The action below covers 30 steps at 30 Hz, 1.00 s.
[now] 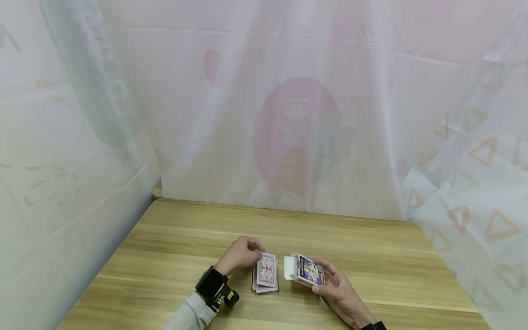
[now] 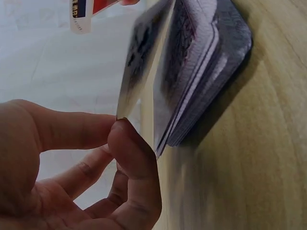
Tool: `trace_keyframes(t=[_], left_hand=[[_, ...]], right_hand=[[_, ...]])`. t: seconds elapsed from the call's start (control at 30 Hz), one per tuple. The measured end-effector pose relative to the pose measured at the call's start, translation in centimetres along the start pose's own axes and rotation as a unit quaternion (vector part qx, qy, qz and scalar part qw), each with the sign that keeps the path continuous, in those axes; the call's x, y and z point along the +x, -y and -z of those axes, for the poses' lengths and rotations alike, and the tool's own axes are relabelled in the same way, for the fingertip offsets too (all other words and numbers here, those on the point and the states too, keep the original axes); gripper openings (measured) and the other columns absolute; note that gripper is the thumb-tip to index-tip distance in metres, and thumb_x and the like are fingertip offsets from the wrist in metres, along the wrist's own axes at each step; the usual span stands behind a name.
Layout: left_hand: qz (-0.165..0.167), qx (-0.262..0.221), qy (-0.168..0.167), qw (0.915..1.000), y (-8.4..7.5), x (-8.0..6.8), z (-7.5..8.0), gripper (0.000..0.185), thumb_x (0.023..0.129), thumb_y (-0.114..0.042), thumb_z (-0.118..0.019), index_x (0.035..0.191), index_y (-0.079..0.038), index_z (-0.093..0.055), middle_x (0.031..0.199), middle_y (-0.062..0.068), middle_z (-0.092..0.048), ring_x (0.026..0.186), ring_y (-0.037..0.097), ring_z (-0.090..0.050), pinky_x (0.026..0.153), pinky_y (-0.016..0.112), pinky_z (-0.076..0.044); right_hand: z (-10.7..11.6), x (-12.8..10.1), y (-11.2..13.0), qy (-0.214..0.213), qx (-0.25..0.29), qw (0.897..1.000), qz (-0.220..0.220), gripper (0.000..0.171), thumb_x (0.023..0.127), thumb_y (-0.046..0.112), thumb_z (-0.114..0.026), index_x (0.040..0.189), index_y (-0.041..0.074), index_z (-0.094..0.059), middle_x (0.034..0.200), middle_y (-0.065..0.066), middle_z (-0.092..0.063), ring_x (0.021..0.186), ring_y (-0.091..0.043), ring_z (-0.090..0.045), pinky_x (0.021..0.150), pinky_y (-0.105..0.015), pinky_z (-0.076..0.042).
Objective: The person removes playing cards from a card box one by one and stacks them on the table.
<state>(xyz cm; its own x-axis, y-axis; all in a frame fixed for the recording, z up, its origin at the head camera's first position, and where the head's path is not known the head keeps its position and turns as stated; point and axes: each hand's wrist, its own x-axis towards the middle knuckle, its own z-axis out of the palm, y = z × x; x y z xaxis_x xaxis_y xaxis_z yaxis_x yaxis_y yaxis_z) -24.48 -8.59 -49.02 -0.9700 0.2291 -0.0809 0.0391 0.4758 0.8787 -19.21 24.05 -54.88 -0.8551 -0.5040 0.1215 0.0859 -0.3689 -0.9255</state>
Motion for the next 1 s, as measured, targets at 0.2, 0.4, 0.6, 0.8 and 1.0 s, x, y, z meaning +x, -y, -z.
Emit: trace_keyframes(t=[0.2,0.4,0.6,0.8,1.0], left_hand=[[-0.001,0.051,-0.010,0.9986,-0.05,-0.05,-0.22,0.011,0.089,-0.003,-0.072,0.097,-0.009,-0.076,0.090,0.003,-0.071,0.069,0.016,-0.062,0.057,0.030,-0.053],[-0.003,0.075,-0.025,0.9969,-0.42,-0.36,-0.47,0.011,0.088,0.001,-0.073,0.096,-0.006,-0.075,0.088,0.004,-0.070,0.074,0.015,-0.062,0.057,0.028,-0.054],[-0.016,0.095,-0.028,0.9950,-0.38,-0.53,-0.64,0.008,0.088,0.001,-0.073,0.091,-0.006,-0.074,0.087,0.004,-0.070,0.074,0.016,-0.062,0.056,0.028,-0.051],[-0.021,0.099,-0.023,0.9946,-0.14,-0.34,-0.92,0.006,0.090,-0.002,-0.073,0.089,-0.008,-0.074,0.084,0.002,-0.069,0.072,0.015,-0.061,0.057,0.027,-0.049],[-0.019,0.094,-0.037,0.9947,-0.54,-0.49,-0.94,0.006,0.097,-0.015,-0.074,0.097,-0.010,-0.072,0.093,0.003,-0.069,0.080,0.016,-0.062,0.067,0.031,-0.051]], right_hand=[[0.00,-0.01,0.00,0.001,0.003,1.000,0.003,0.072,0.093,-0.017,-0.059,0.159,-0.001,-0.035,0.155,-0.002,-0.046,0.135,-0.015,-0.057,0.113,-0.028,-0.050],[-0.08,-0.05,0.05,-0.002,0.005,1.000,0.000,0.072,0.093,-0.017,-0.059,0.159,-0.002,-0.034,0.155,-0.002,-0.046,0.135,-0.015,-0.057,0.113,-0.028,-0.050],[-0.16,-0.13,0.10,-0.011,0.000,1.000,-0.009,0.072,0.093,-0.017,-0.060,0.159,-0.002,-0.034,0.156,-0.001,-0.046,0.136,-0.014,-0.057,0.113,-0.028,-0.050],[-0.13,-0.47,0.12,-0.015,0.008,1.000,-0.007,0.072,0.094,-0.016,-0.059,0.159,0.000,-0.034,0.155,-0.002,-0.045,0.137,-0.015,-0.056,0.115,-0.029,-0.048],[-0.38,-0.52,0.22,-0.021,-0.003,1.000,-0.020,0.070,0.095,-0.013,-0.059,0.159,0.002,-0.035,0.156,-0.002,-0.044,0.138,-0.015,-0.055,0.115,-0.027,-0.048]])
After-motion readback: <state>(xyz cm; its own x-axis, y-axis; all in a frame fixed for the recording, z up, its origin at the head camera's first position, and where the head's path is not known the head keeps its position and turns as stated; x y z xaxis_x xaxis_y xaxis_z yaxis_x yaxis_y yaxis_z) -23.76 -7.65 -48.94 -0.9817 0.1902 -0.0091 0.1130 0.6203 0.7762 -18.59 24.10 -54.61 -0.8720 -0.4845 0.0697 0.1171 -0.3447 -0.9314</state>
